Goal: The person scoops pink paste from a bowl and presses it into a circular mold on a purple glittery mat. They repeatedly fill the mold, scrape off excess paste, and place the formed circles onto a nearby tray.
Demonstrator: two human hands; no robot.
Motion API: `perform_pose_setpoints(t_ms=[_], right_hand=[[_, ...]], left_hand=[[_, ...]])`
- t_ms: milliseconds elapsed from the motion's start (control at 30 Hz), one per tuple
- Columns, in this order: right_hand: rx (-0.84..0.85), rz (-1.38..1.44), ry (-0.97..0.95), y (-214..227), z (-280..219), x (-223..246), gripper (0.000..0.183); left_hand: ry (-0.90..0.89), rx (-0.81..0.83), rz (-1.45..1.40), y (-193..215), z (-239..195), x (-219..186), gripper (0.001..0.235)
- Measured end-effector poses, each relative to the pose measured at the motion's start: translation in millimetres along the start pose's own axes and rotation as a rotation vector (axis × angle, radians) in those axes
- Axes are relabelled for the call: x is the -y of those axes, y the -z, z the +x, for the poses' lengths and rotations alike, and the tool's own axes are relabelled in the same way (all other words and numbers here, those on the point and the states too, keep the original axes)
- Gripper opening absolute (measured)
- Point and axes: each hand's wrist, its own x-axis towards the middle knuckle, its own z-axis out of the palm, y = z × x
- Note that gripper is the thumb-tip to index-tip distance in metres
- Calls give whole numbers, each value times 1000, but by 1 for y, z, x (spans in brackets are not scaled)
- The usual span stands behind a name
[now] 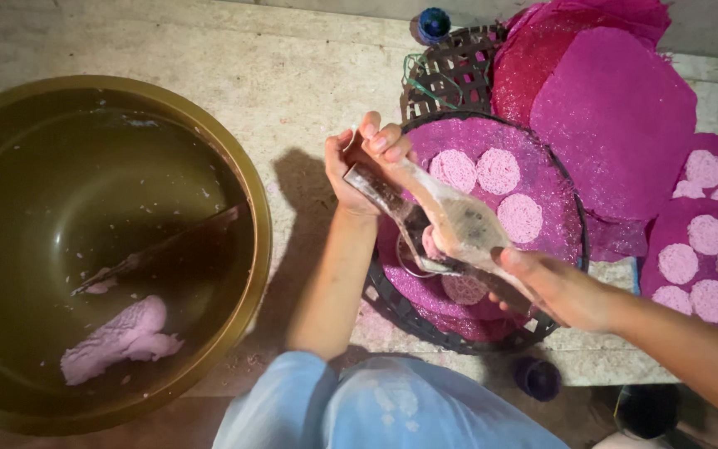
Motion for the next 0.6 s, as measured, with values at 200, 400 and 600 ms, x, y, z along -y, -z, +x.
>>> perform_pose_setpoints(t_ms=[200, 400, 600], right_hand=[[40, 176, 48, -5, -3, 0, 81], [-161, 5, 92, 4, -13, 6, 68], [-201, 100, 254, -9, 3, 14, 64]], left_hand=[[-29, -101, -60, 12, -15, 22, 22], [7, -104, -31, 26, 4, 36, 21], [49, -14, 81, 17, 25, 14, 23]])
